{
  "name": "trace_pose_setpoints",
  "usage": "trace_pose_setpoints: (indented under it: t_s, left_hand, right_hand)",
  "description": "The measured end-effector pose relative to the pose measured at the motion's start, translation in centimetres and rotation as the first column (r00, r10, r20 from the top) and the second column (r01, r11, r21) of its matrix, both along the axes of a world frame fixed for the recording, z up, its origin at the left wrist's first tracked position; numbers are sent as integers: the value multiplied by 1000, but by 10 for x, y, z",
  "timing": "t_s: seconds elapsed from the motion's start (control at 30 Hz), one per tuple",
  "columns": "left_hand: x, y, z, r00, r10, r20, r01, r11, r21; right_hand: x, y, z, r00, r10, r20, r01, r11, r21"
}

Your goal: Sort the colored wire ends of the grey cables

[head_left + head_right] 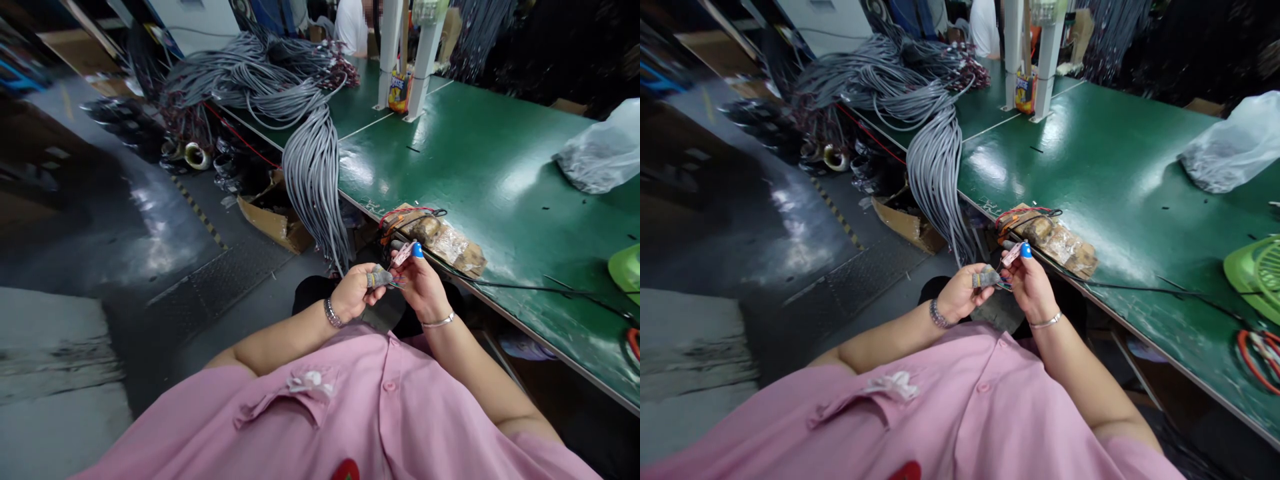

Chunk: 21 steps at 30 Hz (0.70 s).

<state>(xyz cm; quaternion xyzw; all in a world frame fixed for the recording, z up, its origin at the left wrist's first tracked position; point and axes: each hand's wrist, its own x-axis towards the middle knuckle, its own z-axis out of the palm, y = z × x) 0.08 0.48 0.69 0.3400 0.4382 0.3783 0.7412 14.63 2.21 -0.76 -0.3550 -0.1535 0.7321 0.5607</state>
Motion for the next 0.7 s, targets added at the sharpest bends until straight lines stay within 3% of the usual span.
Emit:
trace_pose_setpoints:
  t_s: [0.3,0.6,0.7]
  left_hand:
    - [-10,-15,-3,999,38,16,-38,999,17]
    - [-3,-26,1,988,150,41,-152,987,43]
    - [0,-23,-1,985,159,65,-163,985,58]
  right_hand:
    - [5,-1,0,992,129,-12,-129,991,-16]
    - [5,-2,-5,996,-2,92,-9,994,113]
    - [4,1,-11,998,18,65,-25,994,109]
